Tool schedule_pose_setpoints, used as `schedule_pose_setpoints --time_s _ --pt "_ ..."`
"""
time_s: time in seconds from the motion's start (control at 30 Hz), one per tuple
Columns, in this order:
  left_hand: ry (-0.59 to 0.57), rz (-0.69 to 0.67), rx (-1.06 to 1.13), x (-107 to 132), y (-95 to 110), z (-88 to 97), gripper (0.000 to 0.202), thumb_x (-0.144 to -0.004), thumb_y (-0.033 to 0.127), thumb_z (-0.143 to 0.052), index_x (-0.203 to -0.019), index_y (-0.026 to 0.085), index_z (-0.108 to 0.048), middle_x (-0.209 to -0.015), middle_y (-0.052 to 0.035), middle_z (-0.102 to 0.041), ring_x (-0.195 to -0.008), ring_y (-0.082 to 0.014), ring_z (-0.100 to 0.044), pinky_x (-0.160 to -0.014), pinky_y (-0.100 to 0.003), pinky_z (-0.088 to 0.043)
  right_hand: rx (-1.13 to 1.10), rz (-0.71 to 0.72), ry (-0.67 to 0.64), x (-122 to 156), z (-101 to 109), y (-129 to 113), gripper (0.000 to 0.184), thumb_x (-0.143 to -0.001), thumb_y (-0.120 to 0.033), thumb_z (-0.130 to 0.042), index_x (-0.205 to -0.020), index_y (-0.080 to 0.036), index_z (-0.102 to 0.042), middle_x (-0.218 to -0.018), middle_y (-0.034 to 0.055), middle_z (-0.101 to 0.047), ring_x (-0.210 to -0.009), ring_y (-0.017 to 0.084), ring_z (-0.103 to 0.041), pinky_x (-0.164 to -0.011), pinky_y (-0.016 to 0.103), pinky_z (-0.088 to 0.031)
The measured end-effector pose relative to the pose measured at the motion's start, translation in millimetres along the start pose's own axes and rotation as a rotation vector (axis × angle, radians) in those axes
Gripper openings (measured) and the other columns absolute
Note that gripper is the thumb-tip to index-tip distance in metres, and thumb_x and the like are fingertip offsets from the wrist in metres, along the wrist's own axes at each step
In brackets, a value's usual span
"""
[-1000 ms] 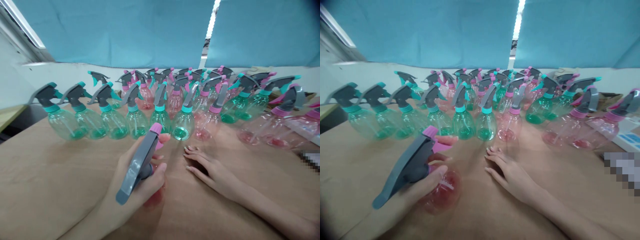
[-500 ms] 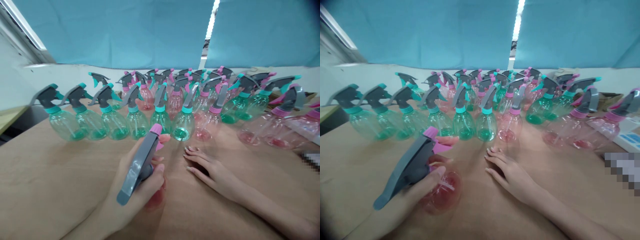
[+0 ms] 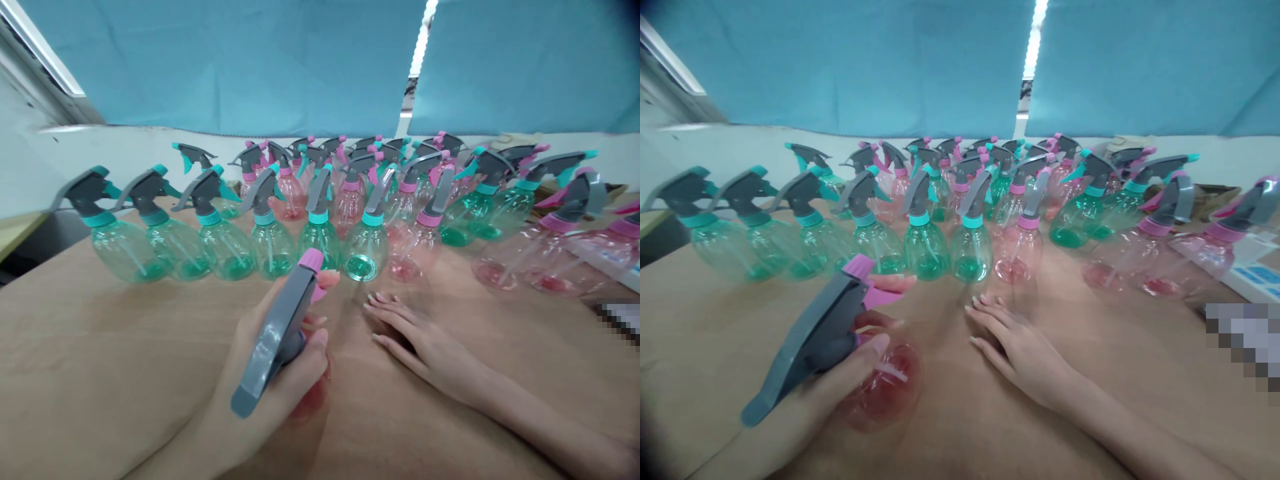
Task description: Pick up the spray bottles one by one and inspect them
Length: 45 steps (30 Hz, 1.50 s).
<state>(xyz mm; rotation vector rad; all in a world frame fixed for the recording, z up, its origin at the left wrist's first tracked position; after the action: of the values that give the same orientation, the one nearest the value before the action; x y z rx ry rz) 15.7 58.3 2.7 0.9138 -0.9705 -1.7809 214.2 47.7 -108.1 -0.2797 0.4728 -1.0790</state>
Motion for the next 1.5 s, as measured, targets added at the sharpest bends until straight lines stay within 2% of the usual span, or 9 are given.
schedule_pose_setpoints --time_s 0.2,0.57,0.73,1.1,1.17,1.27,1.4,1.5 --pt "-0.015 0.004 0.048 -0.4 0.5 -0.1 0.056 -0.079 0.014 -0.061 -0.130 0.039 -0.056 -0.134 0.0058 -0.063 -0.102 -0.0203 -0.070 -0.094 -0.032 -0.057 -0.037 0.010 0.032 0.3 1.0 -0.3 0.040 -0.100 -0.033 -0.045 -0.137 -0.023 -0.053 -0.144 0.0093 -0.054 -0.138 0.028 -0.044 -0.113 0.054 -0.037" --pt "-0.024 0.002 -0.009 -0.3 2.6 -0.9 0.053 -0.080 0.016 -0.059 -0.130 0.033 -0.057 -0.113 0.0026 -0.072 -0.086 -0.0183 -0.070 -0.083 -0.031 -0.058 -0.022 0.011 0.041 0.8 0.7 0.4 0.040 -0.100 -0.034 -0.044 -0.137 -0.020 -0.052 -0.142 0.0107 -0.056 -0.136 0.028 -0.046 -0.111 0.053 -0.040" --pt "-0.028 0.011 0.041 -0.3 2.2 -1.5 0.052 -0.079 0.017 -0.060 -0.128 0.034 -0.059 -0.125 0.0031 -0.069 -0.091 -0.0190 -0.069 -0.087 -0.031 -0.057 -0.050 0.033 0.046 0.5 0.1 0.2 0.035 -0.100 -0.032 -0.045 -0.131 -0.023 -0.058 -0.142 0.0088 -0.056 -0.136 0.027 -0.046 -0.113 0.054 -0.038" --pt "-0.021 -0.022 0.035 -1.7 4.8 -3.8 0.052 -0.078 0.015 -0.058 -0.128 0.033 -0.061 -0.122 0.0021 -0.069 -0.095 -0.0202 -0.068 -0.090 -0.033 -0.057 -0.068 0.014 0.044 0.9 -0.9 2.6 0.038 -0.099 -0.033 -0.047 -0.135 -0.024 -0.055 -0.145 0.0086 -0.054 -0.137 0.028 -0.044 -0.113 0.055 -0.035" --pt "-0.026 -0.016 0.048 -1.6 3.9 -4.6 0.052 -0.077 0.016 -0.058 -0.126 0.033 -0.062 -0.111 0.0015 -0.072 -0.089 -0.0204 -0.068 -0.086 -0.033 -0.057 -0.058 0.006 0.026 0.8 -1.6 3.6 0.039 -0.100 -0.034 -0.046 -0.135 -0.022 -0.055 -0.145 0.0092 -0.053 -0.138 0.028 -0.043 -0.113 0.055 -0.035" --pt "-0.058 0.004 0.037 -0.7 2.7 -6.7 0.049 -0.075 0.017 -0.058 -0.122 0.031 -0.064 -0.088 0.0016 -0.072 -0.072 -0.0195 -0.065 -0.071 -0.031 -0.058 -0.051 -0.002 0.013 0.4 -1.4 4.5 0.039 -0.100 -0.036 -0.046 -0.135 -0.021 -0.055 -0.145 0.0095 -0.054 -0.138 0.028 -0.043 -0.113 0.055 -0.036" --pt "-0.030 0.031 -0.019 0.9 3.9 -4.0 0.044 -0.072 0.019 -0.056 -0.114 0.029 -0.066 -0.076 0.0025 -0.067 -0.060 -0.0178 -0.059 -0.062 -0.030 -0.053 -0.067 -0.005 0.027 0.4 0.0 5.5 0.039 -0.099 -0.036 -0.047 -0.135 -0.024 -0.056 -0.144 0.0088 -0.055 -0.137 0.029 -0.045 -0.112 0.055 -0.038" --pt "-0.054 0.087 0.009 2.2 2.7 -5.0 0.040 -0.072 0.022 -0.055 -0.109 0.031 -0.067 -0.060 0.0058 -0.057 -0.046 -0.0159 -0.052 -0.050 -0.028 -0.048 -0.078 -0.003 0.039 0.8 0.2 6.1 0.039 -0.098 -0.036 -0.048 -0.135 -0.025 -0.056 -0.143 0.0082 -0.056 -0.135 0.029 -0.047 -0.112 0.055 -0.039"
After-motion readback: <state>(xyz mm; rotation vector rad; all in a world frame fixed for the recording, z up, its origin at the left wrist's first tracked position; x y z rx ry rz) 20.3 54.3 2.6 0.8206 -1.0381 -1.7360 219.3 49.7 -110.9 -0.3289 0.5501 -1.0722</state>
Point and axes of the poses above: each hand's wrist, its own x-axis away from the middle knuckle, its own z-axis out of the back of the hand, y = z × x, the point moved 7 cm from there along -x, towards the middle knuckle
